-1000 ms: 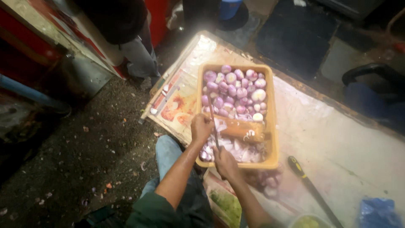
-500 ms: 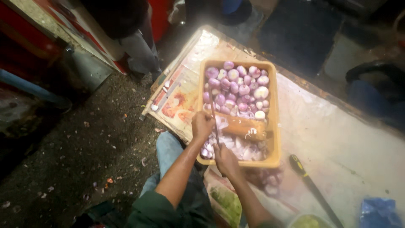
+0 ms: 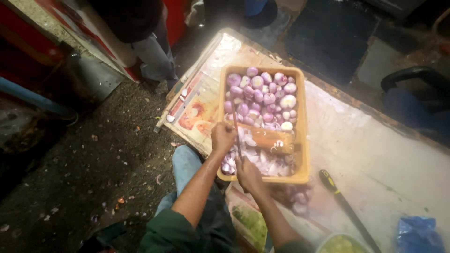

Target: The person is peeling whole onions by hand and then chopping them using a knife on a wooden block inside a plastic tray.

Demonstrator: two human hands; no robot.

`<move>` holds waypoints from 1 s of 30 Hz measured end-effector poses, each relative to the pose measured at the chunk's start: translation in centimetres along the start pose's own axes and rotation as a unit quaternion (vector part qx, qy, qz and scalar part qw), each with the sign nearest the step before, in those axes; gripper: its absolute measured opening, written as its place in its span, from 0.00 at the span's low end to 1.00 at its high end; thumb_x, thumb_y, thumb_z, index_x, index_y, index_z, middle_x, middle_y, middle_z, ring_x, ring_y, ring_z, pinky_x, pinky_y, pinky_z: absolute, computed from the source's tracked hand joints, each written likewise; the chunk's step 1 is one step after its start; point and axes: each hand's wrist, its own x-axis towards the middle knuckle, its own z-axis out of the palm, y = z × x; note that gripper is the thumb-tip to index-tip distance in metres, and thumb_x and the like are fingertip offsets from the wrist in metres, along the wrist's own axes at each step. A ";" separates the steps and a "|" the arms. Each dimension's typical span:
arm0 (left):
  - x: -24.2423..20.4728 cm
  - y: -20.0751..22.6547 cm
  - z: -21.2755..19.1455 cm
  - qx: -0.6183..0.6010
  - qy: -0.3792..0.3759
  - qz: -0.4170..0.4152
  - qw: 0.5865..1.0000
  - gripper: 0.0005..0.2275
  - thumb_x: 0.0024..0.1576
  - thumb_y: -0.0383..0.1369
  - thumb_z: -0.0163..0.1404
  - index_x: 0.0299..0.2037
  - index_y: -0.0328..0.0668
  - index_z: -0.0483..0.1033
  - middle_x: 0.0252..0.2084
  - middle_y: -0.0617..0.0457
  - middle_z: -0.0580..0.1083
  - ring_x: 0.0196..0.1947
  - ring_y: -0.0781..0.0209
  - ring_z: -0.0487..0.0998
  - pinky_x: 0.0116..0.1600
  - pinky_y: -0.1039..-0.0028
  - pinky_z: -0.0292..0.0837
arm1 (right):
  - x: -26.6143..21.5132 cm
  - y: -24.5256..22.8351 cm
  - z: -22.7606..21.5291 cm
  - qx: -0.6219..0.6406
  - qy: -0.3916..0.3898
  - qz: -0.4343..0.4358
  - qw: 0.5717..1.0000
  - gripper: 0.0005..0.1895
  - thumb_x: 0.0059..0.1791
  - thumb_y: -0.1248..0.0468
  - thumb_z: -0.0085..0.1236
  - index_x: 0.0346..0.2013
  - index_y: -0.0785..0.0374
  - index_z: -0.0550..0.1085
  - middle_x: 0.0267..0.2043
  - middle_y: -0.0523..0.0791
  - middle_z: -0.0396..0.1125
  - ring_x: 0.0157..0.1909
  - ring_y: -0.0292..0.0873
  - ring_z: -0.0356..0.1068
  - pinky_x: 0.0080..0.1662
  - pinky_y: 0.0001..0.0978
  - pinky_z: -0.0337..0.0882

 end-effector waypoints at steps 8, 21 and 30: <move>1.4 0.5 -0.4 -0.004 -0.014 -0.017 1.000 0.10 0.42 0.34 0.63 0.28 0.35 0.83 0.28 0.41 0.80 0.31 0.47 0.84 0.41 0.62 0.78 | 4.1 1.0 0.1 -0.016 0.063 -0.095 0.993 0.31 0.54 0.43 0.35 0.63 0.58 0.65 0.36 0.61 0.72 0.42 0.65 0.73 0.45 0.59 0.68; 0.7 0.1 -0.5 -0.037 -0.032 -0.075 0.996 0.07 0.46 0.32 0.61 0.31 0.36 0.84 0.27 0.45 0.82 0.28 0.57 0.84 0.38 0.67 0.80 | 6.3 1.6 3.6 -0.044 0.135 -0.107 0.984 0.29 0.55 0.47 0.36 0.61 0.66 0.63 0.34 0.62 0.72 0.38 0.70 0.72 0.41 0.61 0.68; 1.2 0.4 -1.0 -0.047 -0.032 -0.044 0.997 0.09 0.44 0.31 0.64 0.30 0.34 0.83 0.26 0.46 0.81 0.26 0.57 0.83 0.36 0.67 0.78 | 0.2 -0.6 -1.2 0.037 0.025 -0.046 0.998 0.26 0.55 0.43 0.35 0.45 0.62 0.71 0.23 0.51 0.70 0.23 0.52 0.74 0.32 0.47 0.72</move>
